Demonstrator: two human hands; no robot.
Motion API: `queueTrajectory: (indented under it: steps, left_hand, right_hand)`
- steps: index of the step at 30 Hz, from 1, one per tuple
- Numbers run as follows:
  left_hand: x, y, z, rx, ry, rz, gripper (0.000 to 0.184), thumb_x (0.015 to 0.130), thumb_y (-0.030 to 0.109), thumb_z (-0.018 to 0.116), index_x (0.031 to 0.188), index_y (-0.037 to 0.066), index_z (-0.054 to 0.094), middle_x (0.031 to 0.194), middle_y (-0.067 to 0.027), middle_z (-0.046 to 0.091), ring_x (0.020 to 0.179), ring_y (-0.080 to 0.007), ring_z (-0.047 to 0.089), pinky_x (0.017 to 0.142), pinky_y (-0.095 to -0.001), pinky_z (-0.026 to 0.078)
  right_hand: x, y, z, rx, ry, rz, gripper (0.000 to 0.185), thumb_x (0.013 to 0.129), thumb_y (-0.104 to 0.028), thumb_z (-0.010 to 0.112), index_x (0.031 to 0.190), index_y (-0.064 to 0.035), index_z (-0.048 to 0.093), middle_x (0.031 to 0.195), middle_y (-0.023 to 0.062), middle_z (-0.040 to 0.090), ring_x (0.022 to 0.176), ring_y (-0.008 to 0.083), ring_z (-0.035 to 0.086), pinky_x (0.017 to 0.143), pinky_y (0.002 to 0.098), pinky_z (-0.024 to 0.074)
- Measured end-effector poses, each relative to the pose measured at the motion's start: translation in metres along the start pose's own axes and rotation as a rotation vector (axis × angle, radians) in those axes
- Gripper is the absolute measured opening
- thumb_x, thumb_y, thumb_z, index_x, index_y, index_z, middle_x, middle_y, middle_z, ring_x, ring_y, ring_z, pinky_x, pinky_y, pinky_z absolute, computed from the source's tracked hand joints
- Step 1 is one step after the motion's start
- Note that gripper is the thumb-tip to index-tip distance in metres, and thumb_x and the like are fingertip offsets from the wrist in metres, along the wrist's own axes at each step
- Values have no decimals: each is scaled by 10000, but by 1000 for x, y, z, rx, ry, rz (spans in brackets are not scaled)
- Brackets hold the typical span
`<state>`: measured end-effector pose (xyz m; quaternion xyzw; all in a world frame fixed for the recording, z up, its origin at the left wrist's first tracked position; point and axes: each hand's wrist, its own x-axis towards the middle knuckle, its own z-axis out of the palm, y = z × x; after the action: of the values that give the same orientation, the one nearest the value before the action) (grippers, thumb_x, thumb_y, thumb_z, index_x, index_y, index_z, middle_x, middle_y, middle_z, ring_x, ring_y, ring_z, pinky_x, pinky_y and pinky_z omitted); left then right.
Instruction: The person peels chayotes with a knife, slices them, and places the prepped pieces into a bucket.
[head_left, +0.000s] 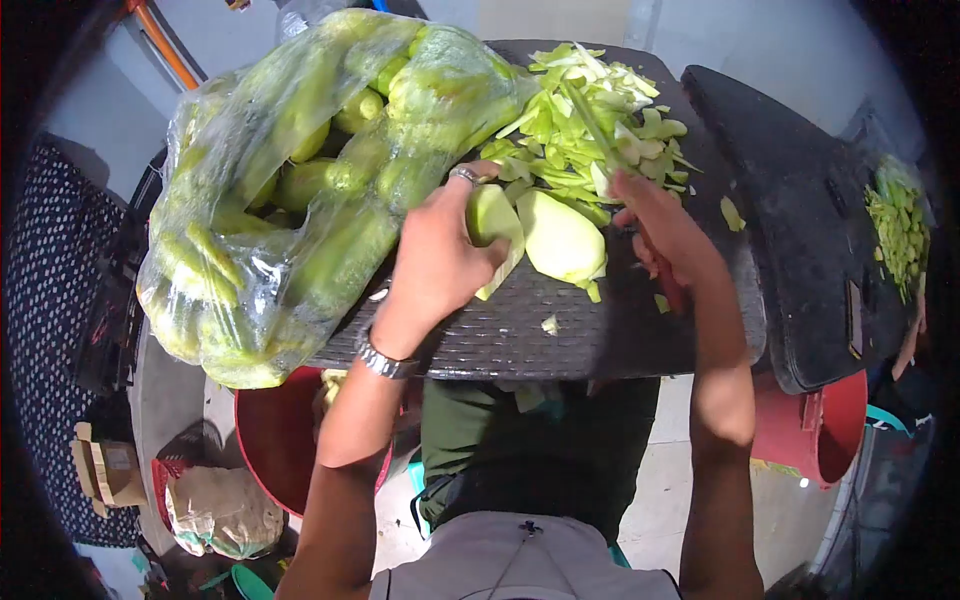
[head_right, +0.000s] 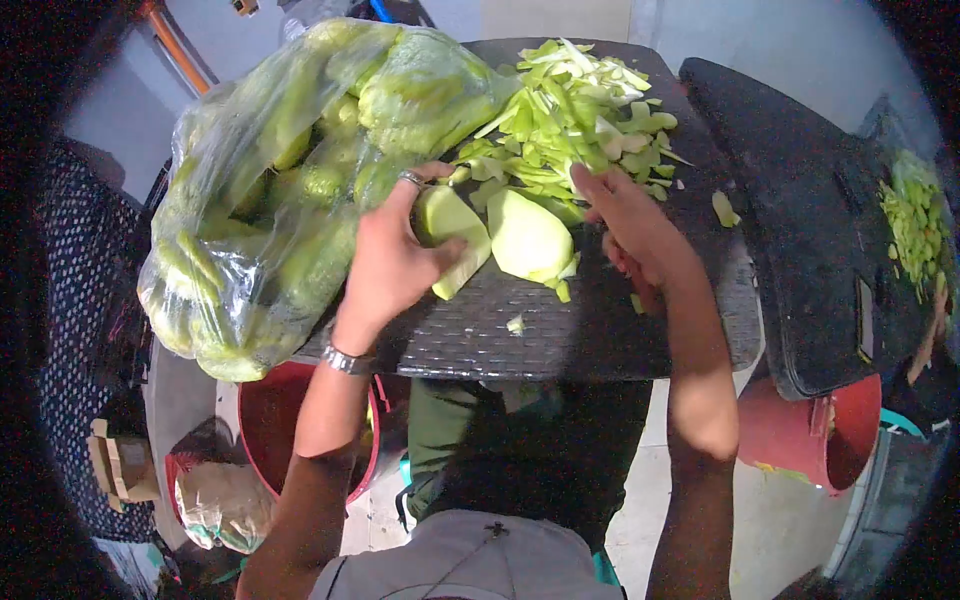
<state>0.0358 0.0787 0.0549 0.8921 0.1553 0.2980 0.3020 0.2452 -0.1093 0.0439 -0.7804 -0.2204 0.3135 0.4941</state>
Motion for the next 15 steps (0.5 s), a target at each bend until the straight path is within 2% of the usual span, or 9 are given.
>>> queueTrajectory:
  steps: [1,4,5,8,9,10,12,14,15]
  left_hand:
    - [-1,-8,13,-68,18,35,543,808,50,783,1320,70,600,985,-124,746,899,-209,723,845,-339,559]
    - [-5,-22,48,-452,23,-46,431,815,68,776,1224,34,645,1023,-187,721,925,-302,715,867,-397,550]
    - [-8,-42,55,-361,-78,-116,420,852,55,750,1256,18,639,1055,-130,738,941,-214,706,868,-355,544]
    - [-9,-52,58,-640,-66,-175,412,875,25,726,1277,21,638,1082,-93,743,950,-178,701,858,-338,550]
    - [-7,-49,56,-781,-53,-305,404,876,-14,722,1270,-3,637,1085,-85,739,945,-154,693,840,-324,554]
    - [-5,-51,54,-889,-26,-382,350,915,36,713,1255,-6,642,1094,-118,740,956,-195,721,848,-343,582]
    - [3,-52,37,-1299,-62,-894,346,979,116,655,1313,29,624,1156,-131,740,994,-283,748,888,-409,621]
    - [1,-54,26,-1526,-13,-814,475,1054,358,538,1393,27,569,1316,-225,677,1162,-375,695,988,-524,581]
    - [-1,-50,18,-1644,-66,-752,526,1056,401,515,1424,28,553,1358,-241,649,1199,-387,672,1003,-542,565]
  right_hand:
    - [-9,6,0,96,-44,-36,699,1013,-657,548,1379,-62,565,982,80,574,463,80,496,399,272,413]
    - [-34,22,7,305,-107,-97,616,1055,-596,517,1371,-75,603,954,60,572,438,76,466,393,267,412]
    - [-40,25,10,361,-115,-113,588,1069,-572,508,1368,-78,614,944,54,569,431,77,458,392,265,413]
    - [-60,25,17,335,-32,-78,470,1091,-421,544,1400,-67,562,898,53,592,447,90,492,396,269,417]
    - [-67,25,21,340,2,-89,450,1094,-373,556,1423,-66,540,880,52,596,451,94,503,397,271,421]
    - [-74,25,26,362,51,-137,458,1091,-329,566,1465,-69,512,858,49,597,453,97,511,398,275,428]
    - [-90,19,34,405,107,-204,495,1084,-245,573,1533,-76,450,839,55,610,458,104,529,401,282,440]
    - [-111,12,43,449,116,-223,548,1075,-165,566,1585,-82,385,846,70,636,463,113,546,404,290,451]
    - [-118,14,47,461,89,-221,571,1071,-147,557,1603,-92,356,863,77,646,467,115,552,406,293,453]
